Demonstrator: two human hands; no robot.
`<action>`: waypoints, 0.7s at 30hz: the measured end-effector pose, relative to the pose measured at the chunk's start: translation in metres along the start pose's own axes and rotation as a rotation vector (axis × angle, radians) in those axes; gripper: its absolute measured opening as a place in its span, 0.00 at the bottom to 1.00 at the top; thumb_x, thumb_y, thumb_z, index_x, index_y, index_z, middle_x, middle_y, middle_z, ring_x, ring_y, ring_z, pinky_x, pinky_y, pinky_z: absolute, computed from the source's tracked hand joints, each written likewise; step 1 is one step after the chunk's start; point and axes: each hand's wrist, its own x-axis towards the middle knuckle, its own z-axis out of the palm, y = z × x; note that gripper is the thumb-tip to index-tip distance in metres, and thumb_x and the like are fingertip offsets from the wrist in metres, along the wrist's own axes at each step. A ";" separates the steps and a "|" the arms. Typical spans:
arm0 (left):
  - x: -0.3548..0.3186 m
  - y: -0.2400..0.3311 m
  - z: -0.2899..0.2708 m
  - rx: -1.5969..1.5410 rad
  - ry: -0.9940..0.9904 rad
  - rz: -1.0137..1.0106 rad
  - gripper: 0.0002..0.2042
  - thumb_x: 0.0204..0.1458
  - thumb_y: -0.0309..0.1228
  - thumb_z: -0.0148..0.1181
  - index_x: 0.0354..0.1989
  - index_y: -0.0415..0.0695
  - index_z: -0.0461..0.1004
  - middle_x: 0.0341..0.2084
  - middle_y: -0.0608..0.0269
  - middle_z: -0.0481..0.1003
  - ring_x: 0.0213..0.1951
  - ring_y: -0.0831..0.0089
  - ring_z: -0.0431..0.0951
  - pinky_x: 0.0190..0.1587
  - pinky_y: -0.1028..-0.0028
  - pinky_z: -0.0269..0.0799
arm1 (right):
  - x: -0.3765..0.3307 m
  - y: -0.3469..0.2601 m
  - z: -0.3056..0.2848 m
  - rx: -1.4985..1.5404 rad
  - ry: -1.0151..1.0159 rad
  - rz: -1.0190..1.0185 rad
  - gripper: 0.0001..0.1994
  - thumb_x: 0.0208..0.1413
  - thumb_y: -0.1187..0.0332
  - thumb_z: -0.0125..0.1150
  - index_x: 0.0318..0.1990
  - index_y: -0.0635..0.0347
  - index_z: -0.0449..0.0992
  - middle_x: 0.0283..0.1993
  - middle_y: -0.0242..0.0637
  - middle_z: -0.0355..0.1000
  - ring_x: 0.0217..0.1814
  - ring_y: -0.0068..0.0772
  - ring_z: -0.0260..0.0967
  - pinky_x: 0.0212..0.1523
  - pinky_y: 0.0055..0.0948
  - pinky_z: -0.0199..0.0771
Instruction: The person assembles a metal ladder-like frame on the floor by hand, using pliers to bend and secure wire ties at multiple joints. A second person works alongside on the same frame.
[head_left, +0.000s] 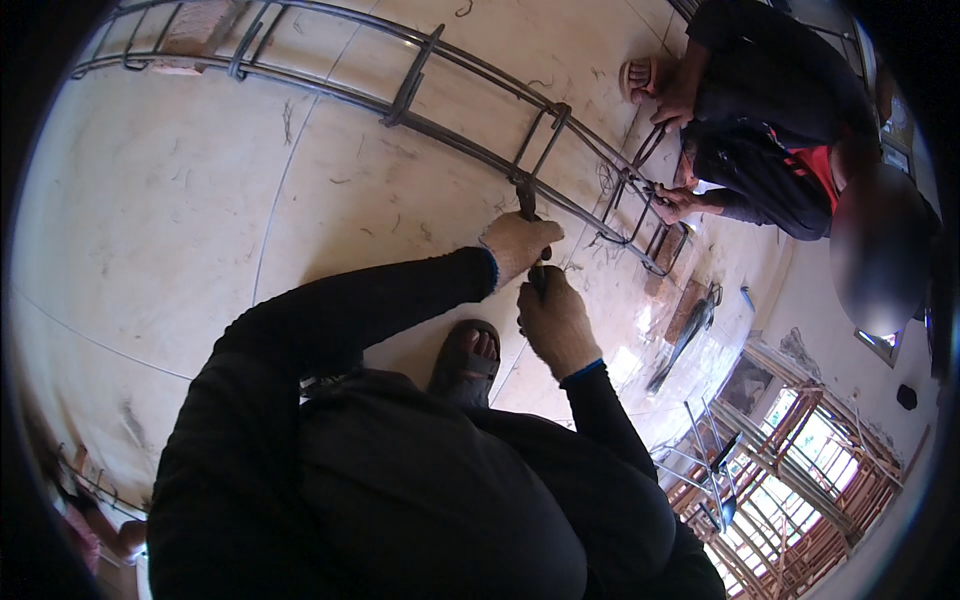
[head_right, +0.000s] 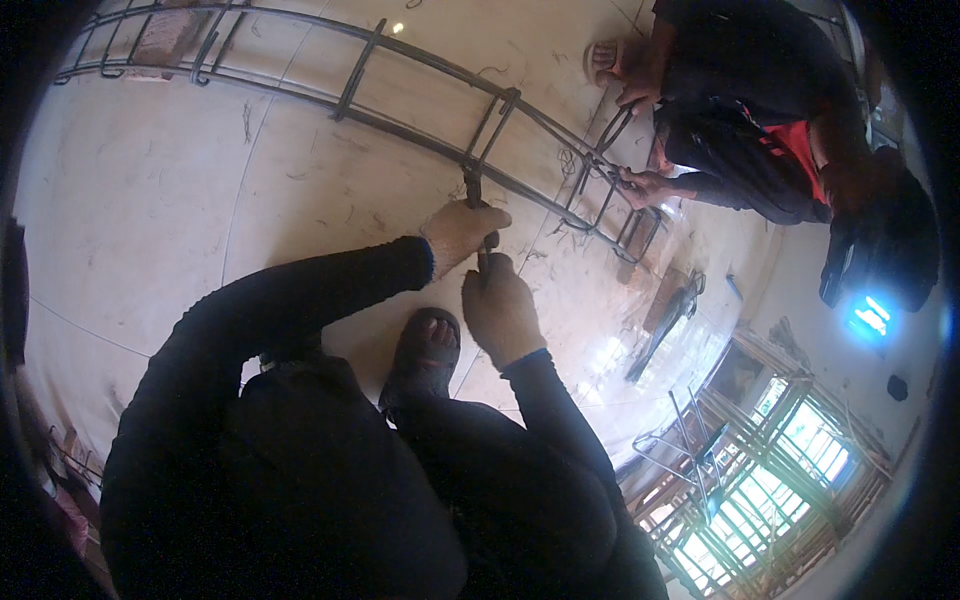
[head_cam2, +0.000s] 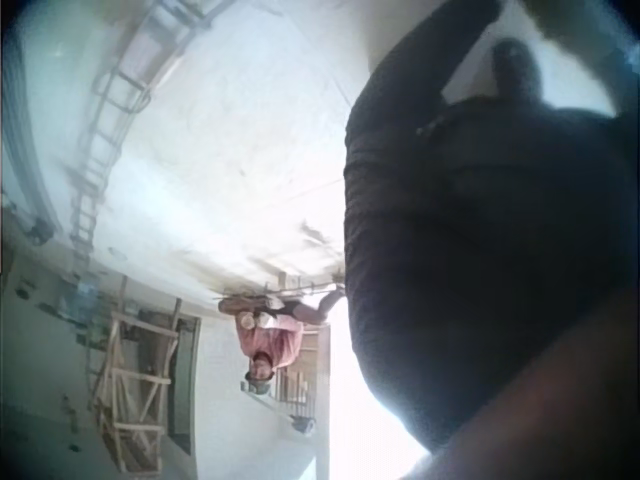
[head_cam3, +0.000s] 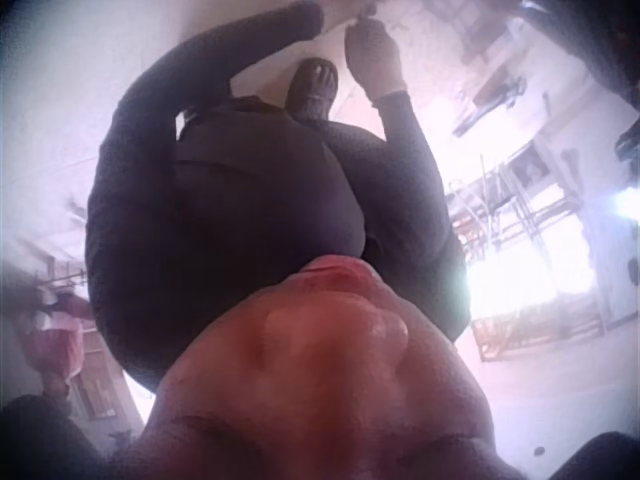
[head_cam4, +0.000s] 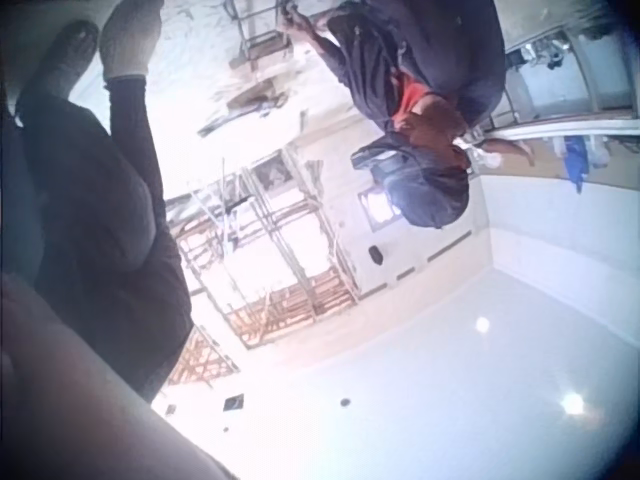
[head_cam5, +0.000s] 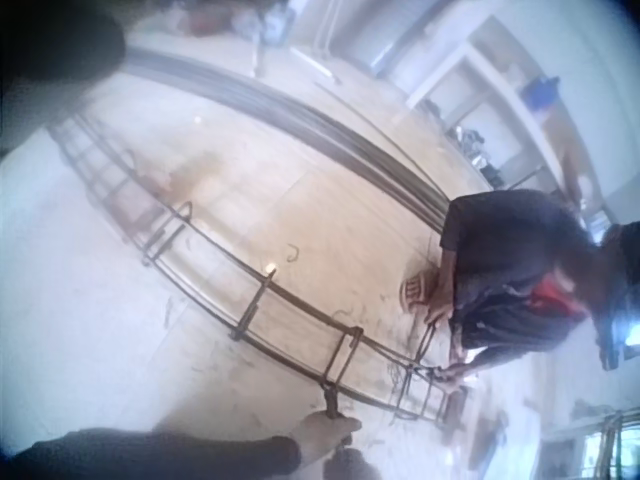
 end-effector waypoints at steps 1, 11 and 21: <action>-0.006 0.005 -0.002 -0.063 0.035 -0.057 0.25 0.63 0.52 0.66 0.36 0.36 0.81 0.28 0.57 0.82 0.33 0.65 0.82 0.39 0.65 0.77 | 0.001 -0.006 0.003 0.039 -0.024 0.020 0.17 0.73 0.58 0.60 0.46 0.68 0.75 0.39 0.67 0.81 0.41 0.76 0.79 0.44 0.61 0.80; -0.035 0.005 -0.031 -0.218 -0.092 -0.195 0.36 0.63 0.64 0.68 0.55 0.37 0.81 0.43 0.60 0.80 0.43 0.72 0.76 0.49 0.70 0.72 | 0.004 -0.011 -0.002 1.346 -0.578 0.364 0.13 0.81 0.58 0.52 0.56 0.57 0.73 0.33 0.24 0.65 0.25 0.21 0.61 0.23 0.28 0.64; -0.026 0.001 -0.029 -0.494 -0.067 -0.072 0.30 0.73 0.60 0.58 0.61 0.41 0.78 0.46 0.61 0.79 0.44 0.72 0.78 0.53 0.67 0.76 | 0.016 0.031 -0.002 1.750 -0.934 0.237 0.22 0.79 0.62 0.53 0.73 0.61 0.66 0.39 0.30 0.68 0.32 0.26 0.70 0.36 0.38 0.81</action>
